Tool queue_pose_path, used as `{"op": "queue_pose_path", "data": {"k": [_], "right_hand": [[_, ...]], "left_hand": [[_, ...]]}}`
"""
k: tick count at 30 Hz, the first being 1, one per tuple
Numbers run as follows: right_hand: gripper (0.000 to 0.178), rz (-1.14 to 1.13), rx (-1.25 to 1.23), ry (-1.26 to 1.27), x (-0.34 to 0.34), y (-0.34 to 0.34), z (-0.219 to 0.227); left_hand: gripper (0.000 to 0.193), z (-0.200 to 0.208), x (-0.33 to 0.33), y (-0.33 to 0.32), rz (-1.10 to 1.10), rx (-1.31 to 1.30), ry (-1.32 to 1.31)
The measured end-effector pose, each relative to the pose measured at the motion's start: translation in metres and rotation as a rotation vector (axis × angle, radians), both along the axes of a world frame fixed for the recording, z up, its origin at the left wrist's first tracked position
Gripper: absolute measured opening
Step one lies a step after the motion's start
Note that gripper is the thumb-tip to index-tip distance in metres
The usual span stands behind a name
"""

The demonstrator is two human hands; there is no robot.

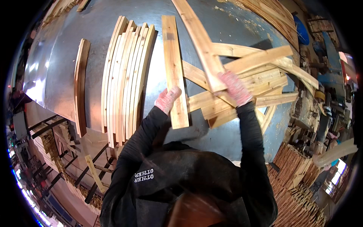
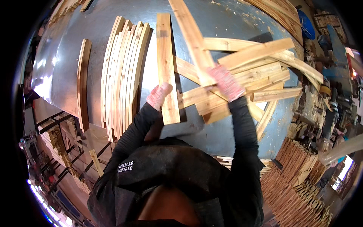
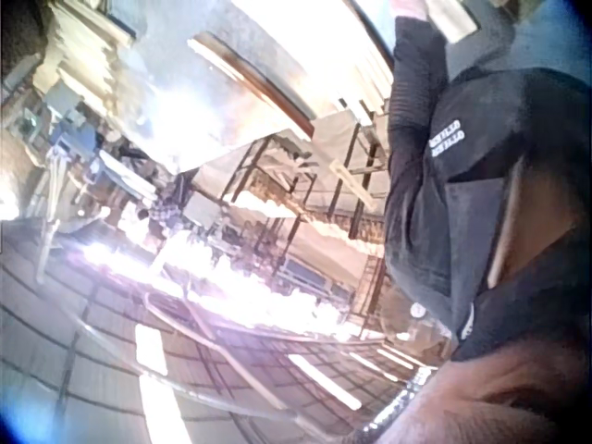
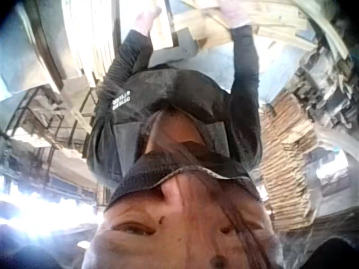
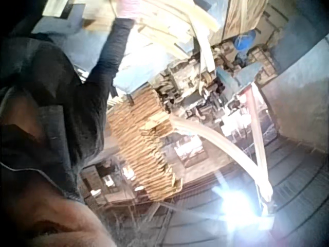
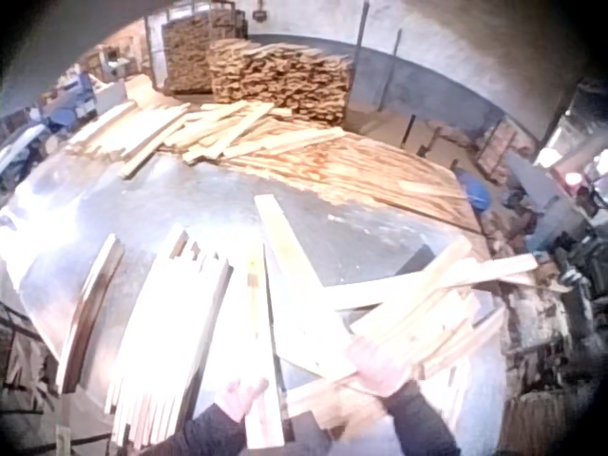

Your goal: The person sorts and stacks wooden planks on a metal table. They pick up planks from a scattered pile, inspect them, and arrange them into neat stacks.

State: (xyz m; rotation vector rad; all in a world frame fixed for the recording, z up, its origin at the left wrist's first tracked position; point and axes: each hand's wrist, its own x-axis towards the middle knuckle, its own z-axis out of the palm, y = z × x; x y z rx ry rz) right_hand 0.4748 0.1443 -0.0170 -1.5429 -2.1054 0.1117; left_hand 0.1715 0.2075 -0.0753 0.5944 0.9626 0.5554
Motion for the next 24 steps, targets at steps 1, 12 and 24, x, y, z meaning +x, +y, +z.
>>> {"op": "queue_pose_path", "data": {"k": [1, 12, 24], "right_hand": [[0.044, 0.019, 0.029, -0.167, -0.023, -0.012, -0.013], [0.086, -0.436, -0.808, -0.442, -0.006, -0.07, 0.001], [0.068, -0.292, -0.921, 0.693, -0.041, -0.027, 0.073]], "left_hand": [[0.044, 0.002, 0.004, 0.001, 0.004, -0.088, -0.107], [0.046, -0.006, -0.036, -0.011, -0.326, 0.232, 0.312], [0.073, -0.031, -0.105, -0.018, -0.309, 0.438, 0.991]]}}
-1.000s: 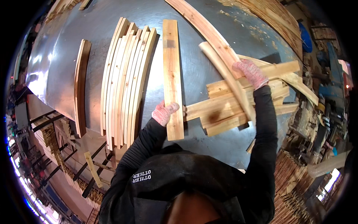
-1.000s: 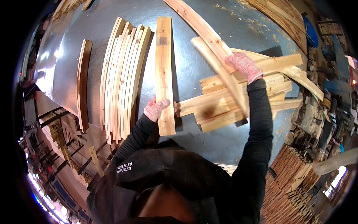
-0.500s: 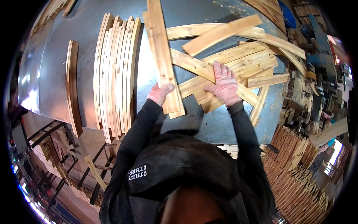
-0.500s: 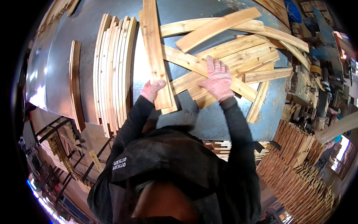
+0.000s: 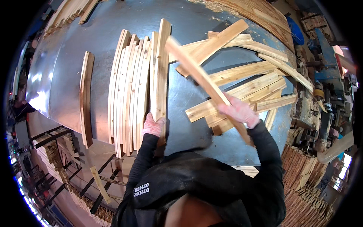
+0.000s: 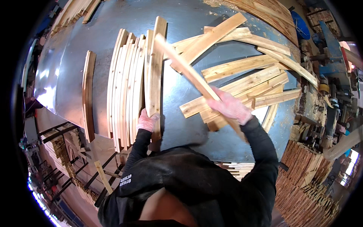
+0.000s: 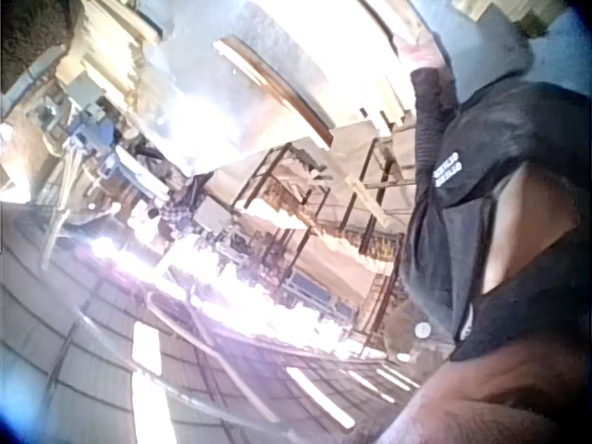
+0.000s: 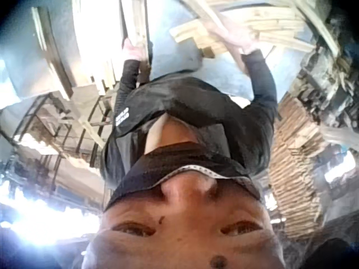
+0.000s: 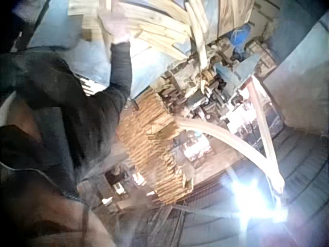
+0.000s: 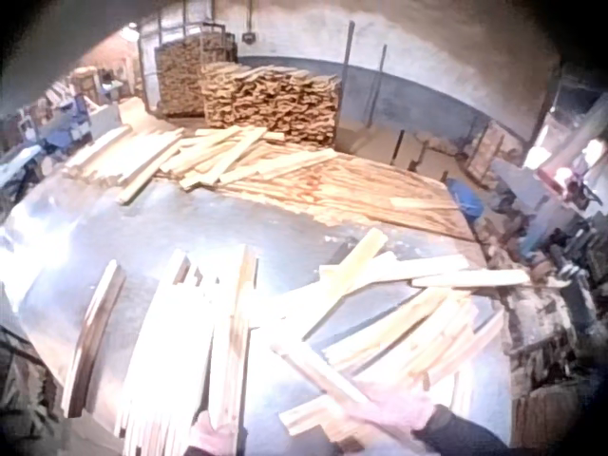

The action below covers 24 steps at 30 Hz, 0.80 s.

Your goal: The person sorts and stacks wooden planks on a metal table. They pick up planks from a scattered pile, inspect them, and arrange them into neat stacks.

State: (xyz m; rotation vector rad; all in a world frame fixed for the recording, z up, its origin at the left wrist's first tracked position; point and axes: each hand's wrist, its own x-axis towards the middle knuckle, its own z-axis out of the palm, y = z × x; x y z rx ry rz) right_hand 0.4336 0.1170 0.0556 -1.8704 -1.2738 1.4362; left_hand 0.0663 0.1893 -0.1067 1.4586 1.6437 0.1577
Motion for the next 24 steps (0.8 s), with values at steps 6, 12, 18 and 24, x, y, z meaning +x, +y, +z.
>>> {"op": "queue_pose_path", "data": {"k": [6, 12, 18, 24], "right_hand": [[0.068, -0.087, 0.063, -0.226, -0.135, 0.11, -0.1], [0.068, -0.867, 0.631, -1.009, -0.046, 0.185, -0.118], [0.046, -0.373, 0.299, -0.655, 0.071, 0.231, -0.181], [0.055, -0.736, 0.39, -0.076, 0.063, 0.169, -0.146]], "left_hand": [[0.107, 0.071, 0.035, -0.006, -0.054, 0.036, -0.185], [0.11, 0.08, 0.061, -0.009, -0.134, -0.072, 0.31], [0.107, 0.076, 0.055, -0.013, -0.08, 0.015, 0.187], [0.102, 0.069, 0.019, -0.039, -0.239, 0.219, 0.255]]}}
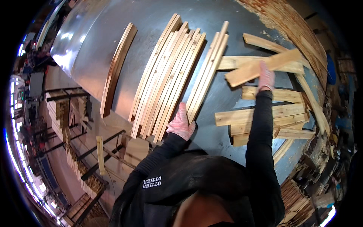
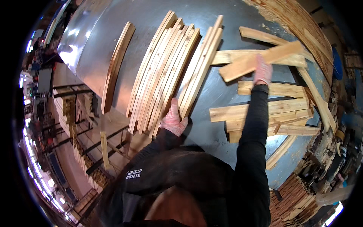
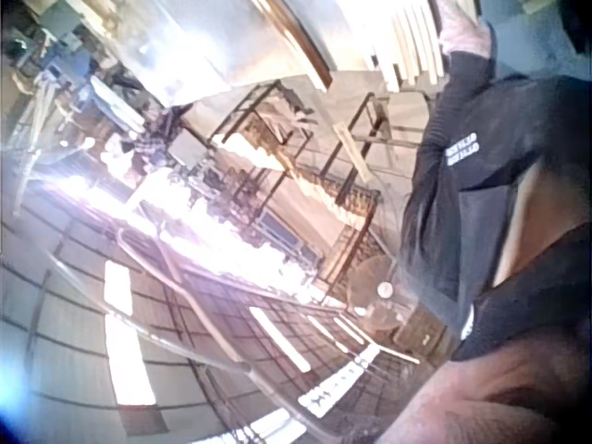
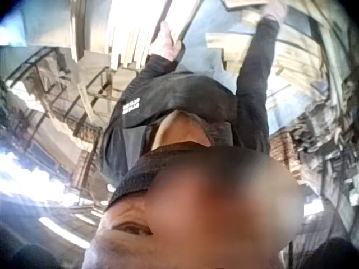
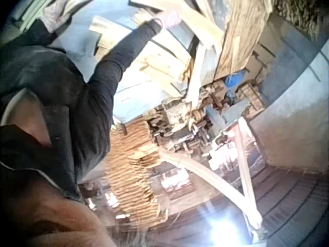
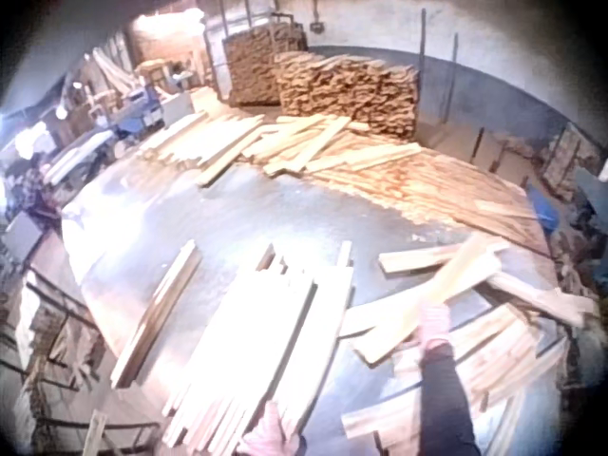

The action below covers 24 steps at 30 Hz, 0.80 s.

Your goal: The person sorts and stacks wooden planks on a metal table. They pick up planks from a scattered pile, inspect them, and arrange them into neat stacks.

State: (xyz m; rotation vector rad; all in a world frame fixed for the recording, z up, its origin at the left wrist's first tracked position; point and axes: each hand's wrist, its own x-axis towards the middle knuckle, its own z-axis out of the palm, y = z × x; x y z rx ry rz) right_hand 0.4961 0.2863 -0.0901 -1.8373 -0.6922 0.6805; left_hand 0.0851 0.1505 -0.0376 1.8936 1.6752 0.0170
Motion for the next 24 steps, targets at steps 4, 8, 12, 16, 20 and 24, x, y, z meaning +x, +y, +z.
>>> {"op": "queue_pose_path", "data": {"k": [4, 8, 12, 16, 20, 24], "right_hand": [[0.055, 0.153, -0.346, -0.115, 0.096, -0.07, -0.002], [0.052, 0.245, -0.704, -0.466, 0.058, -0.099, 0.065], [0.023, 0.542, -0.238, -1.116, -0.079, -0.136, 0.025], [0.051, 0.85, -0.368, -0.527, -0.228, -0.101, 0.023], [0.085, 0.13, -0.114, -0.865, -0.173, -0.081, 0.019], [0.104, -0.425, -0.758, -0.869, -0.035, -0.067, 0.024]], "left_hand": [[0.091, 0.004, -0.027, -0.007, -0.101, 0.073, -0.037], [0.088, -0.002, -0.033, -0.018, -0.041, 0.19, -0.138], [0.088, -0.003, -0.023, -0.017, -0.016, 0.21, -0.031], [0.085, 0.022, -0.008, -0.007, 0.139, -0.085, -0.017], [0.095, -0.003, -0.02, -0.019, -0.008, 0.123, 0.03], [0.099, 0.007, -0.007, -0.027, -0.135, 0.331, 0.186]]}}
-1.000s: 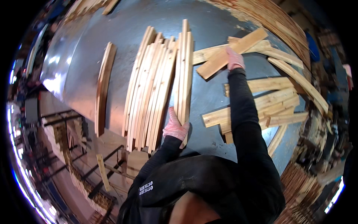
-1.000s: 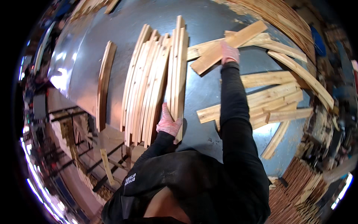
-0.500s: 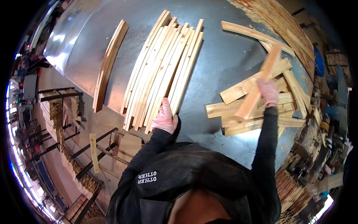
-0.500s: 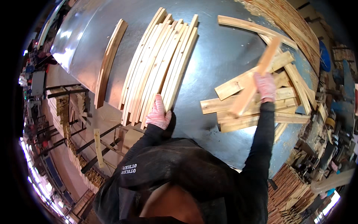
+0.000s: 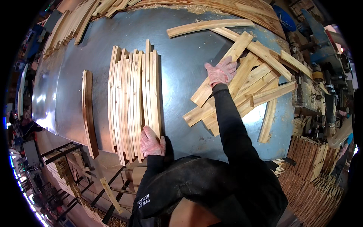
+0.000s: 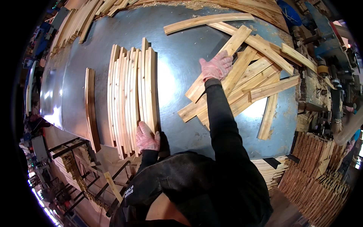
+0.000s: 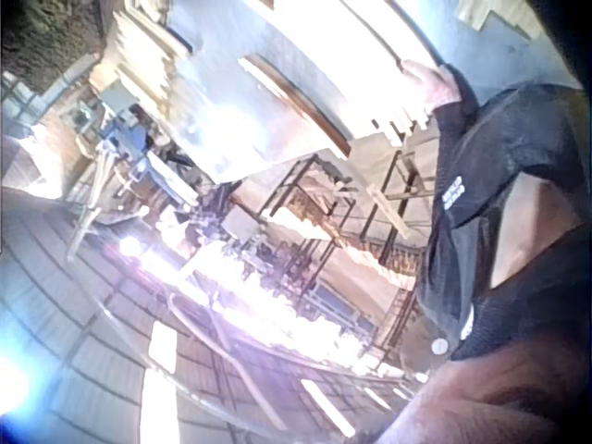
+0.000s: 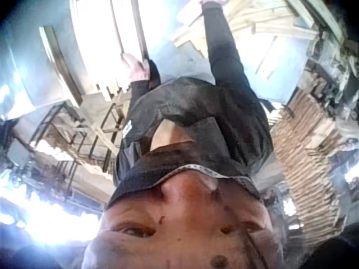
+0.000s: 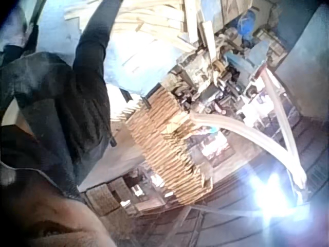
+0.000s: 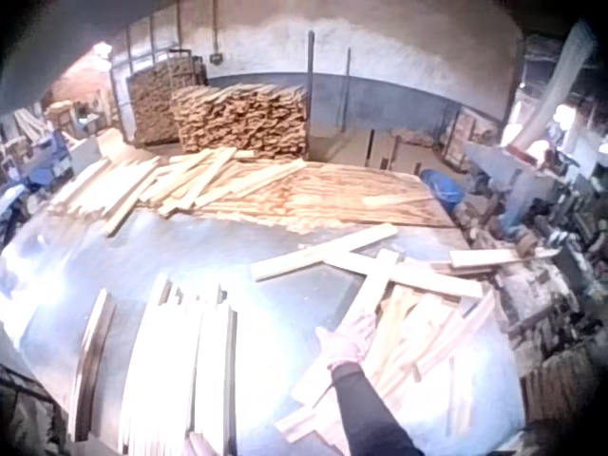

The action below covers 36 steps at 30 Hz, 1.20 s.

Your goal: The person sorts and stacks wooden planks on a metal table. They pick up planks from a scattered pile, inspect them, and arrange them into neat stacks.

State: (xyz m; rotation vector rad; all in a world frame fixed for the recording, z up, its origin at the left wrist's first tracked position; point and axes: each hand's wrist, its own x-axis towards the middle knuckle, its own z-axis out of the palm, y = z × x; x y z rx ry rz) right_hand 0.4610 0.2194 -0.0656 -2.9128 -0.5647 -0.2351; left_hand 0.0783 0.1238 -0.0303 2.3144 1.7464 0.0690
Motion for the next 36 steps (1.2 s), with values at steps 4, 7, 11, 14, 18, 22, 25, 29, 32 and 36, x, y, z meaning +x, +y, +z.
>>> {"op": "queue_pose_path", "data": {"k": [4, 7, 11, 14, 18, 22, 25, 29, 32, 36], "right_hand": [[0.078, -0.037, 0.424, 0.451, -0.006, -0.001, 0.011], [0.072, 0.454, 0.656, 0.715, -0.085, -0.024, 0.011], [0.086, 0.832, 0.436, 1.105, -0.197, -0.037, 0.017], [0.071, 1.041, -0.197, 1.238, -0.162, 0.009, 0.067], [0.057, 1.139, 0.323, 0.137, -0.016, 0.097, 0.016], [0.054, 1.085, -0.028, -0.352, 0.12, 0.198, -0.013], [0.045, 1.083, -0.278, -0.09, 0.143, 0.222, -0.017], [0.022, 1.294, -0.437, -0.046, 0.129, 0.184, -0.004], [0.009, 1.594, -0.788, 0.062, 0.054, 0.112, 0.049], [0.048, 1.789, -0.531, 0.381, -0.012, 0.058, 0.082]], "left_hand": [[0.096, 0.004, -0.011, 0.007, -0.068, 0.219, 0.139], [0.098, -0.014, -0.034, 0.018, -0.145, 0.308, 0.123], [0.105, 0.003, -0.019, 0.041, -0.284, 0.207, 0.188], [0.104, -0.011, -0.015, 0.042, -0.227, 0.154, 0.099], [0.093, -0.002, 0.008, 0.041, -0.16, 0.053, 0.276], [0.09, -0.019, 0.003, 0.039, -0.198, 0.221, 0.265], [0.089, -0.027, -0.004, 0.033, -0.19, 0.243, 0.266], [0.093, 0.025, 0.031, 0.066, -0.214, 0.223, -0.134], [0.091, 0.082, 0.096, 0.109, -0.087, -0.305, -0.772], [0.11, 0.043, 0.179, 0.108, -0.193, -0.907, -0.669]]}}
